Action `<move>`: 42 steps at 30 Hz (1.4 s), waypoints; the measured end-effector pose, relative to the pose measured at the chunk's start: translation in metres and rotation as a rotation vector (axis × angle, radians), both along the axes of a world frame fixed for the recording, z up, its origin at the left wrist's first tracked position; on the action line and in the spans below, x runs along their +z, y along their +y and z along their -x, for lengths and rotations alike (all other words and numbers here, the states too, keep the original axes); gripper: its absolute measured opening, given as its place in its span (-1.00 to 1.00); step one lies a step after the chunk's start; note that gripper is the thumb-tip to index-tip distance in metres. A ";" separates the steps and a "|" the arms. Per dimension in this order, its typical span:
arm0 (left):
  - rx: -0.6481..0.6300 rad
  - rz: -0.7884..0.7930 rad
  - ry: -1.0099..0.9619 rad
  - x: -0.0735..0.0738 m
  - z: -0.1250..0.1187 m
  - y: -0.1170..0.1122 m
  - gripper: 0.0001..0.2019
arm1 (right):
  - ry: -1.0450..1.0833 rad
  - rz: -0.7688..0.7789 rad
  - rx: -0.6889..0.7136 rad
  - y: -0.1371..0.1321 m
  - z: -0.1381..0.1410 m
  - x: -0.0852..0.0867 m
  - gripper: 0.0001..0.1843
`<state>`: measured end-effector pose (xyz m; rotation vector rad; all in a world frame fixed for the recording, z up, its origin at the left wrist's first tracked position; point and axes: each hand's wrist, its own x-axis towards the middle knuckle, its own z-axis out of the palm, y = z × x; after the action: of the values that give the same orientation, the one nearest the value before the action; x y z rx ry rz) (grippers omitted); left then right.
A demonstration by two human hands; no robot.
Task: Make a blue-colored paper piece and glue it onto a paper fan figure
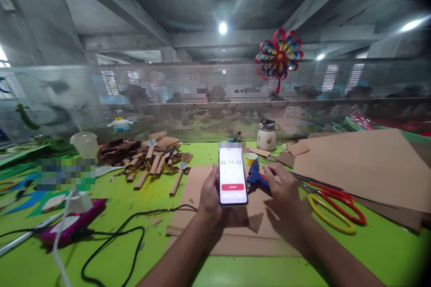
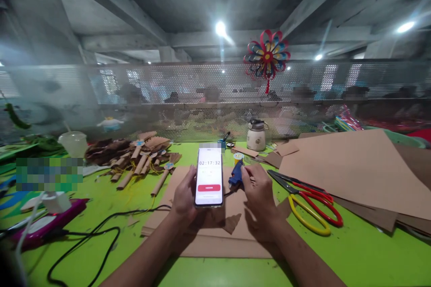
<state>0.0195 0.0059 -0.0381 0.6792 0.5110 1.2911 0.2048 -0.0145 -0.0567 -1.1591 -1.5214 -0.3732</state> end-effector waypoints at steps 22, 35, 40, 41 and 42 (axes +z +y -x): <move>-0.110 -0.035 -0.087 -0.010 0.007 0.014 -0.53 | -0.405 0.085 0.413 -0.044 0.061 0.007 -0.63; 0.039 0.026 -0.038 -0.006 0.008 0.013 -0.69 | -0.114 -0.025 0.204 -0.037 0.034 0.013 -0.81; 0.058 0.030 -0.030 -0.005 0.012 0.015 -0.66 | -0.108 -0.001 0.106 -0.030 0.028 0.009 -0.76; 0.064 0.030 -0.031 -0.006 0.013 0.017 -0.66 | -0.103 -0.010 0.094 -0.028 0.027 0.007 -0.75; 0.072 0.029 -0.032 -0.006 0.014 0.019 -0.66 | -0.098 -0.019 0.089 -0.025 0.027 0.004 -0.75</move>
<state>0.0052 0.0250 -0.0443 0.6194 0.5312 1.3579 0.1781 -0.0396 -0.0523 -1.0673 -1.6456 -0.3877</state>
